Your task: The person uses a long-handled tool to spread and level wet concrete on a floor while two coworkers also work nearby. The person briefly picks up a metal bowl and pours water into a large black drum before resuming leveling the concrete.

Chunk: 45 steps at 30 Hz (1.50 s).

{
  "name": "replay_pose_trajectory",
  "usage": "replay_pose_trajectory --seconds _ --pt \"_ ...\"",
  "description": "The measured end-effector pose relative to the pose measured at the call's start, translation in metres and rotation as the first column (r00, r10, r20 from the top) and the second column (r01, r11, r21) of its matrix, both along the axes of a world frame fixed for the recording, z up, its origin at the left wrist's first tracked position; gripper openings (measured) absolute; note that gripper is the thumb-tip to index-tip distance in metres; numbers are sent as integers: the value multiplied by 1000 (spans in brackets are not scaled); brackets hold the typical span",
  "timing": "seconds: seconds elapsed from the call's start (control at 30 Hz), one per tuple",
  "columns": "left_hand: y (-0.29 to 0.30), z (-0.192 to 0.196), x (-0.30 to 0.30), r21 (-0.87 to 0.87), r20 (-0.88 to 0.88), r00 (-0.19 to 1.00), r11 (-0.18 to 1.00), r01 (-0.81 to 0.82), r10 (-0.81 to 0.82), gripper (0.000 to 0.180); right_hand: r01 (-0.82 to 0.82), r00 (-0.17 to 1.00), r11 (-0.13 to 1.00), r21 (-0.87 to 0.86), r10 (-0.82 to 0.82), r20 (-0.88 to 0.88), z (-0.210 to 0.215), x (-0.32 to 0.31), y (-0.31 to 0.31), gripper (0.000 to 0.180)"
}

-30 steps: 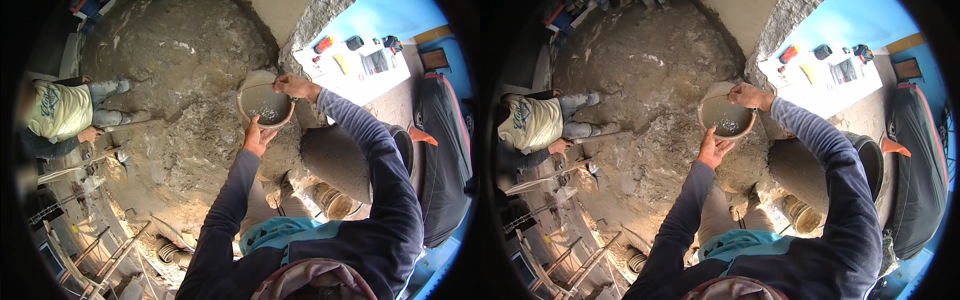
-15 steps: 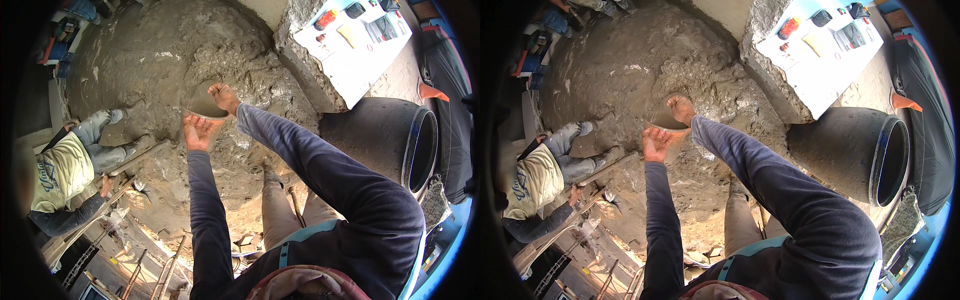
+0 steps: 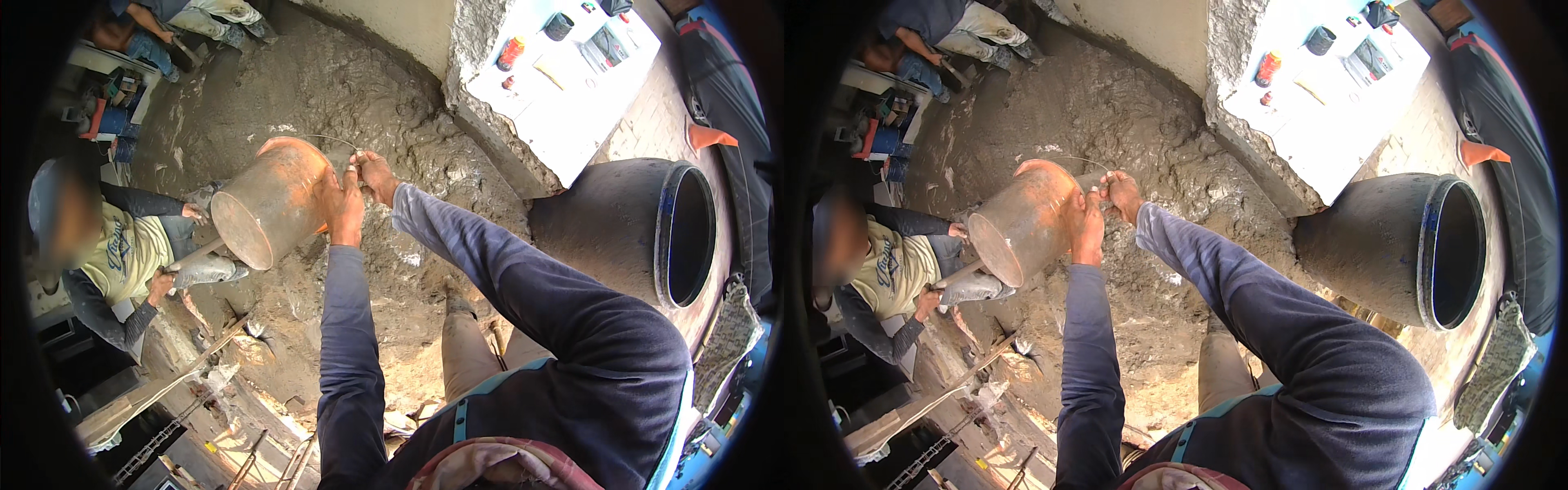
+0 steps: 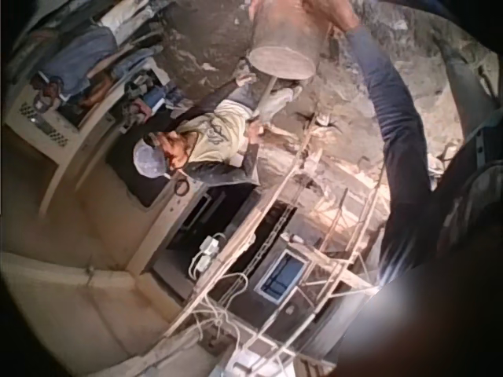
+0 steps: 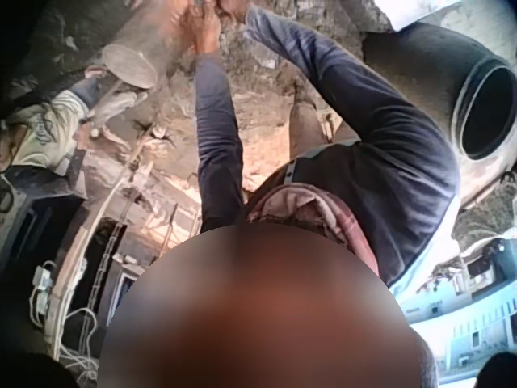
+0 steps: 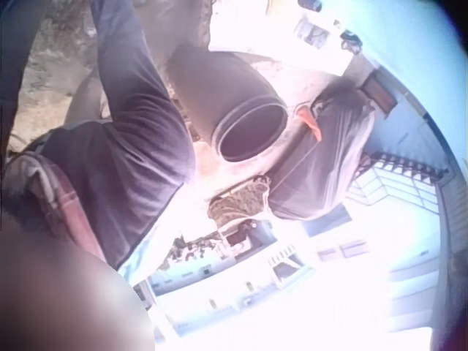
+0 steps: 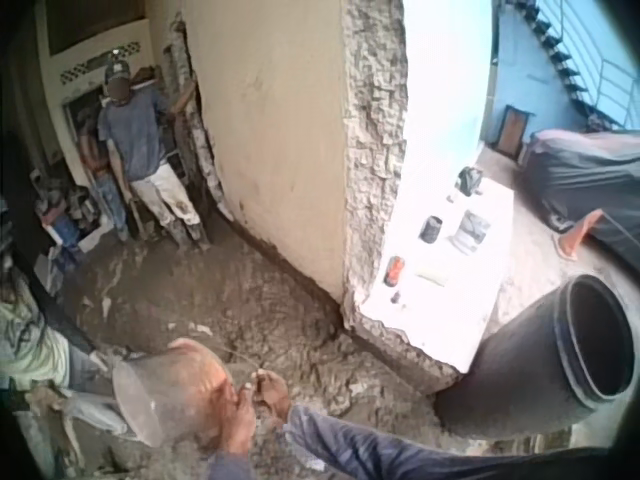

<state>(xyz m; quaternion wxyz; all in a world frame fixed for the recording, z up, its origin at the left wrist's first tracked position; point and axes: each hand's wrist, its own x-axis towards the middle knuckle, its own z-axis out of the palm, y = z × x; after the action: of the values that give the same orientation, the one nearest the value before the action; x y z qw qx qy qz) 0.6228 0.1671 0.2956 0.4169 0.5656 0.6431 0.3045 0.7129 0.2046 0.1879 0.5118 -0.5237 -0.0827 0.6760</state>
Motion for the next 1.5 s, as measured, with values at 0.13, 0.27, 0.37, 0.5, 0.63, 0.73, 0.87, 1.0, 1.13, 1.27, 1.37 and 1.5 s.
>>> replay_pose_trajectory --seconds 0.13,0.27,0.37,0.5,0.63,0.73,0.87,1.0,1.13,1.27,1.37,1.5 --pt "-67 56 23 125 102 965 959 -255 243 48 -87 991 988 131 73 109 32 77 -50 23" --pt "-159 127 26 -164 599 661 877 -451 452 34 -179 900 976 122 113 420 92 195 -140 20" --pt "-231 174 57 -276 767 476 891 -361 431 34 -183 854 954 239 33 520 170 289 -242 19" --pt "-319 218 127 -396 900 224 916 60 374 55 -145 802 934 326 -82 592 282 414 -399 40" --pt "-375 227 240 -223 974 63 867 446 218 54 47 788 932 358 -255 561 359 523 -528 44" --pt "-404 227 332 -157 980 -25 844 512 198 37 290 665 767 572 -591 456 388 567 -604 45" --pt "-431 218 388 90 817 439 835 542 -373 42 398 533 735 549 -672 514 418 621 -660 37" --pt "-456 177 351 98 626 605 820 564 -491 48 339 410 762 552 -648 642 414 662 -687 23" --pt "-486 102 260 -168 373 868 896 411 -328 44 281 360 849 447 -525 771 383 687 -696 29" --pt "-536 10 148 -169 -164 965 970 175 -203 38 144 25 979 145 -150 988 326 696 -669 45" --pt "-594 -49 77 -236 -435 897 971 -31 -77 36 38 -191 999 -14 21 981 270 696 -638 42" --pt "-681 -92 30 -554 -165 942 762 -335 294 30 -50 -435 947 -316 264 861 186 686 -602 33"
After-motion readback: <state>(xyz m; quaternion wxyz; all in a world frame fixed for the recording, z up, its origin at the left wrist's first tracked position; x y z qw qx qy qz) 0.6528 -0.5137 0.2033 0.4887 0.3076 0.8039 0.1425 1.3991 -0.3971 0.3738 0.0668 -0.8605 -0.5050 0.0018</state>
